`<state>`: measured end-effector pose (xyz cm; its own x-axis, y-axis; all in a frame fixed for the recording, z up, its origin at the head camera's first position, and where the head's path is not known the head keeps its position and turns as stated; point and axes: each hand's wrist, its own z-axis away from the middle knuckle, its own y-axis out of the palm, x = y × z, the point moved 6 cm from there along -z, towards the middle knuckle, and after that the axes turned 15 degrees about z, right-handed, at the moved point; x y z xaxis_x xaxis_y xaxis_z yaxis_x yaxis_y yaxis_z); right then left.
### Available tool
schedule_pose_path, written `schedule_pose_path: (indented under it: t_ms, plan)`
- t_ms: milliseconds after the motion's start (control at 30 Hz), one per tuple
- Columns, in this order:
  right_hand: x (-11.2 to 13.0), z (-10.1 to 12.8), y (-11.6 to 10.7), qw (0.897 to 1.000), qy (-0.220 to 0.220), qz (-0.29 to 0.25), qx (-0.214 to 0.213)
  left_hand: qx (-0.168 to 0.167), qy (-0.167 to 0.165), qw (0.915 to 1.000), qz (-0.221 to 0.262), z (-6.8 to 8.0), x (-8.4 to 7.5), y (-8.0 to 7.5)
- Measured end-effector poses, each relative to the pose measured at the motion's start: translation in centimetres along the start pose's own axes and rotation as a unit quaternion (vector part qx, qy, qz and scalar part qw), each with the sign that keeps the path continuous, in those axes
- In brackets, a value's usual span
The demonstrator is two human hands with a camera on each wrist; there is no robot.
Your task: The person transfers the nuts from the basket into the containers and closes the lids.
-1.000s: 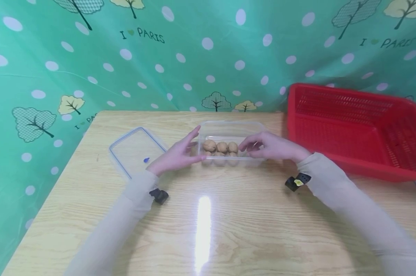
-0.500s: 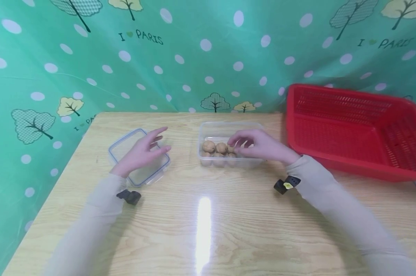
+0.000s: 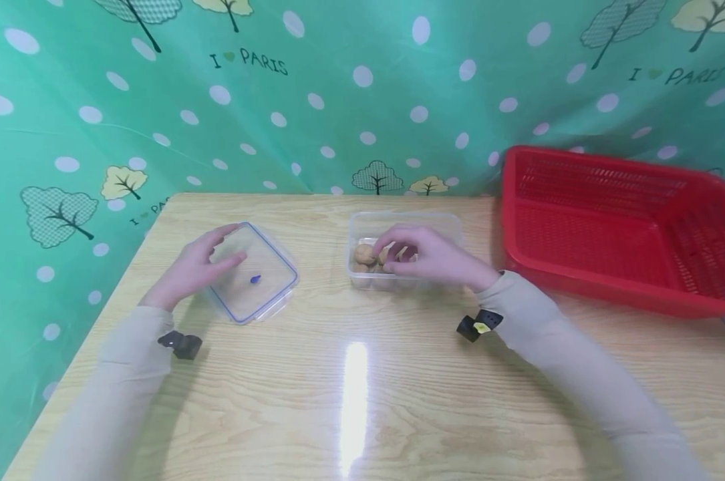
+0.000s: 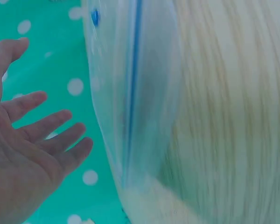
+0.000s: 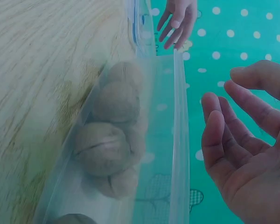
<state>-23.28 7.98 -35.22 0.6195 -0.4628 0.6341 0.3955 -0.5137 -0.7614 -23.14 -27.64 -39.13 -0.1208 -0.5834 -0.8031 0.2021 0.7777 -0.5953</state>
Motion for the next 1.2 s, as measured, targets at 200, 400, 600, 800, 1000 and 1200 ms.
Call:
schedule_pose_path:
  t_ms: [200, 400, 600, 800, 1000, 1200]
  plan:
    - [0.7, -0.7, 1.0, 1.0, -0.006, -0.011, 0.019, -0.005, -0.043, 0.9988, -0.023, 0.2, 1.4, -1.6]
    - [1.5, -1.1, 2.1, 0.999, -0.021, -0.013, 0.032, 0.003, -0.083, 0.9963, -0.022, -0.2, 3.6, -2.2]
    - [2.0, -1.3, 2.7, 0.999, -0.039, 0.0, 0.032, 0.014, -0.1, 0.9937, -0.048, -0.6, 4.8, -2.0]
    - [2.4, -1.3, 3.1, 0.998, -0.052, -0.001, 0.032, 0.014, -0.101, 0.9938, -0.045, -0.8, 4.6, -1.9]
    - [3.1, -1.2, 3.6, 0.997, -0.064, -0.001, 0.04, 0.01, -0.139, 0.99, -0.023, -0.3, 4.4, -2.2]
    - [3.4, -1.0, 4.6, 0.996, -0.049, -0.021, 0.066, 0.043, -0.177, 0.9832, -0.016, 0.5, 4.6, -1.7]
